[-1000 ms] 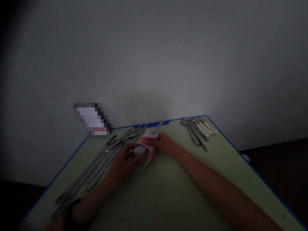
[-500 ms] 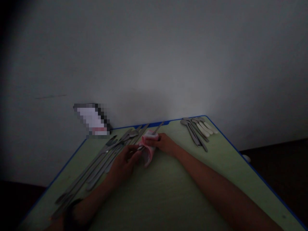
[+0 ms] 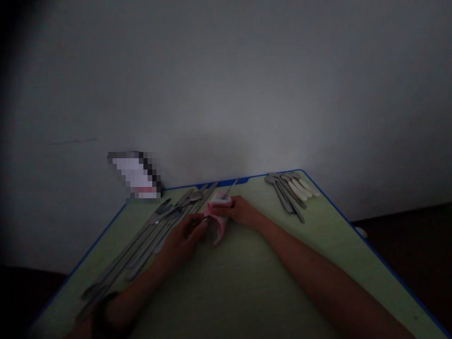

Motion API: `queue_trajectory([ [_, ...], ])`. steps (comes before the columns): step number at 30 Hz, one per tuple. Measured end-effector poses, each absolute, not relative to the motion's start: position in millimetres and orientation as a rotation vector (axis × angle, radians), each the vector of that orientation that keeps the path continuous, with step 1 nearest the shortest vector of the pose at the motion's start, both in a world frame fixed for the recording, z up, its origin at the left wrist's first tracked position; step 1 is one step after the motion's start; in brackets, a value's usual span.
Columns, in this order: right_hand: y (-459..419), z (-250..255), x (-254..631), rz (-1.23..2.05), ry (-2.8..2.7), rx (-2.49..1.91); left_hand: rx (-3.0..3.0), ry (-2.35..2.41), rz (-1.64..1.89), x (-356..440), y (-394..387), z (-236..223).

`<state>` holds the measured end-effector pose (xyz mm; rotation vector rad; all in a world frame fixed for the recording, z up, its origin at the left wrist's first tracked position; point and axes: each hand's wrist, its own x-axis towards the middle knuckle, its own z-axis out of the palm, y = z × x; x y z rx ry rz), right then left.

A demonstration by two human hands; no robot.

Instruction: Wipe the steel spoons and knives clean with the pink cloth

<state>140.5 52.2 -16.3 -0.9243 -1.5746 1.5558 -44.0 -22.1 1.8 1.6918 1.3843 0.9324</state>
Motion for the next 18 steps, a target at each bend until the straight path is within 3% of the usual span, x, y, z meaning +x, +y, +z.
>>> queue_trajectory([
  [18, 47.7, -12.2, 138.2, 1.559, -1.583, -0.844, 1.617, 1.406, 0.978, -43.1, -21.3, -1.5],
])
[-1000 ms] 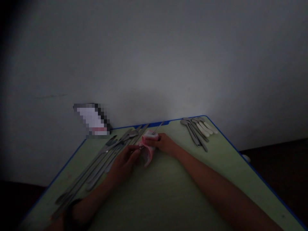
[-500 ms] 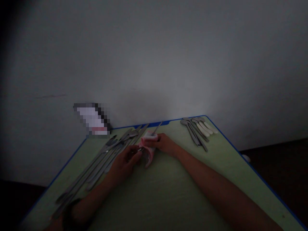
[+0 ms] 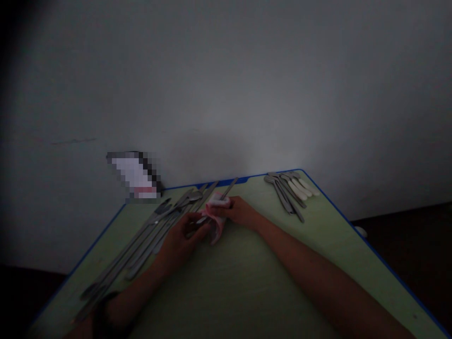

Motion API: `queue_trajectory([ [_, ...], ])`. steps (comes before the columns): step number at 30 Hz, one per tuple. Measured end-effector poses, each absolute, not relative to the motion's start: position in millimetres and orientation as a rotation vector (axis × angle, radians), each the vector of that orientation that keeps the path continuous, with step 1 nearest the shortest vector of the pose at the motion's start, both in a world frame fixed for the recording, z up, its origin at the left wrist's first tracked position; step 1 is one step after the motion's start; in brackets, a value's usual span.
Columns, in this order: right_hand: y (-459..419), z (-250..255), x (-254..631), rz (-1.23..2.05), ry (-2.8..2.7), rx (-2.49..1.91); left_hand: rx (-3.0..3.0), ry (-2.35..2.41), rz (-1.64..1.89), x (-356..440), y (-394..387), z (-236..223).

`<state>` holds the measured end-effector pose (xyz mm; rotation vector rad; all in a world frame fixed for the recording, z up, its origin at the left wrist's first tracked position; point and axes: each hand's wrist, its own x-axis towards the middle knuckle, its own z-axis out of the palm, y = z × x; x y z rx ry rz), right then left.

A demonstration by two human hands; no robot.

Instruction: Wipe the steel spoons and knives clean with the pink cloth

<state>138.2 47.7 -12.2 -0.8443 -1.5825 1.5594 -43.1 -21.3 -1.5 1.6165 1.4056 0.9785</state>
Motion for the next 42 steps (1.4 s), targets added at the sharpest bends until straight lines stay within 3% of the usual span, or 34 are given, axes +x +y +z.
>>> queue_trajectory([
  [42, 50.0, -13.4, 138.8, 1.562, -1.579, -0.858, 1.623, 1.413, 0.962, -43.0, -21.4, -6.7],
])
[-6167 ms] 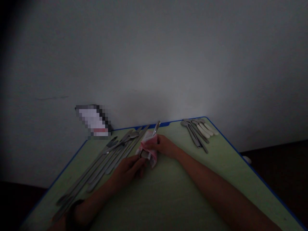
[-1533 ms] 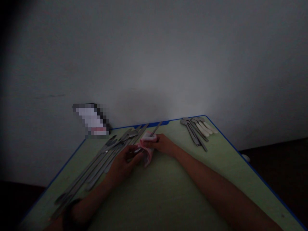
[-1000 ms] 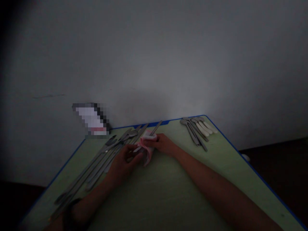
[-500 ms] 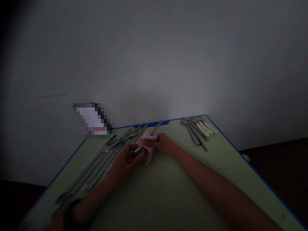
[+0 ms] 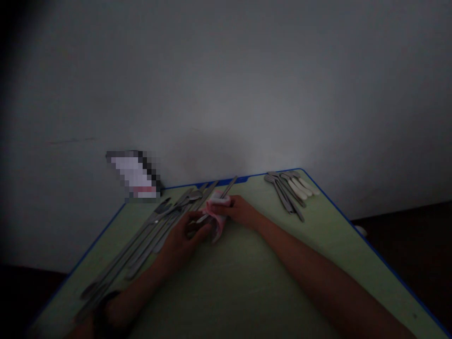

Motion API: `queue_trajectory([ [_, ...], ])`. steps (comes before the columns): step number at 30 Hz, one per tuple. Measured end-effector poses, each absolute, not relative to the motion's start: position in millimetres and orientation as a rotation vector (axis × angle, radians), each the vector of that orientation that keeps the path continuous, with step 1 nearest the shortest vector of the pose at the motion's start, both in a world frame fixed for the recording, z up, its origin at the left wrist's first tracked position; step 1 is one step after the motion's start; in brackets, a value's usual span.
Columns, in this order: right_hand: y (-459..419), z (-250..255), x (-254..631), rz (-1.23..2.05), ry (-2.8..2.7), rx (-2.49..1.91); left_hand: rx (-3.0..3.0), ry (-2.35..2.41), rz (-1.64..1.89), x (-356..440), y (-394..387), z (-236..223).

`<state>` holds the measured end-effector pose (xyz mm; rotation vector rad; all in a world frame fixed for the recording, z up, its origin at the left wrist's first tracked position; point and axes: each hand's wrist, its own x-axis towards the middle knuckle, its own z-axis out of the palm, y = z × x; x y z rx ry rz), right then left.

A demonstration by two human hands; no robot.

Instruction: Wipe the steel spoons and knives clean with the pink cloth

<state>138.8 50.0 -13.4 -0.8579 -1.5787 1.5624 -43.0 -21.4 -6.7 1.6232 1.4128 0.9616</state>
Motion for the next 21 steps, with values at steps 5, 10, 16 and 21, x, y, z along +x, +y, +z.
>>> queue_trajectory([
  [5, 49.9, -15.7, 138.4, 1.571, -1.538, -0.848, 1.639, 1.412, 0.976, -42.8, -21.6, -5.8],
  [10, 51.8, -19.4, 137.5, 1.591, -1.521, -0.827, 1.672, 1.410, 0.955, -42.7, -22.1, -5.1],
  [16, 52.1, -19.1, 137.9, 1.606, -1.507, -0.828, 1.658, 1.407, 0.949, -43.1, -22.8, -5.3],
  [21, 51.1, -18.0, 138.2, 1.588, -1.511, -0.825, 1.646, 1.409, 0.963, -42.5, -23.2, -5.1],
])
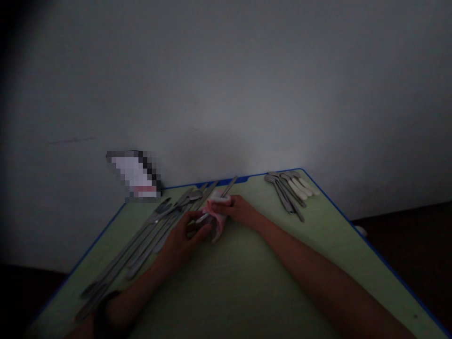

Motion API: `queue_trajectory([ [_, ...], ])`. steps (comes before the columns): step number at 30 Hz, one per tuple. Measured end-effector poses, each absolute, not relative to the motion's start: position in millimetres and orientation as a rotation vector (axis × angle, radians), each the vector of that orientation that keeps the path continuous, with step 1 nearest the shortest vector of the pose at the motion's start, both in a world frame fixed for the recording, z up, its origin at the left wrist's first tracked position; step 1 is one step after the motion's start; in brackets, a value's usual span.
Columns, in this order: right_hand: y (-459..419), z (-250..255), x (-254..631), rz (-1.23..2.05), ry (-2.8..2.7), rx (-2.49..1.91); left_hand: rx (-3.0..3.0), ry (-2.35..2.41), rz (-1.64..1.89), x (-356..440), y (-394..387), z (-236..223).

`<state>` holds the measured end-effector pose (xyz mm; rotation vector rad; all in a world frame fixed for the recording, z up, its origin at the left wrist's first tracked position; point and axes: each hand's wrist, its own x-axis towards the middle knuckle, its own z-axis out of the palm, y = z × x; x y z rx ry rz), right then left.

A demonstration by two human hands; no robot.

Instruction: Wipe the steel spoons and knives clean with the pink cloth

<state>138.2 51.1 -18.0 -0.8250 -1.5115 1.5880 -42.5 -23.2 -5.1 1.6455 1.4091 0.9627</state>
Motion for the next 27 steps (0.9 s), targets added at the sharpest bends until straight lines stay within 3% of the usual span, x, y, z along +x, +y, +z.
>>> queue_trajectory([
  [27, 50.9, -16.6, 137.6, 1.586, -1.489, -0.795, 1.663, 1.404, 0.958, -41.5, -24.0, -5.2],
])
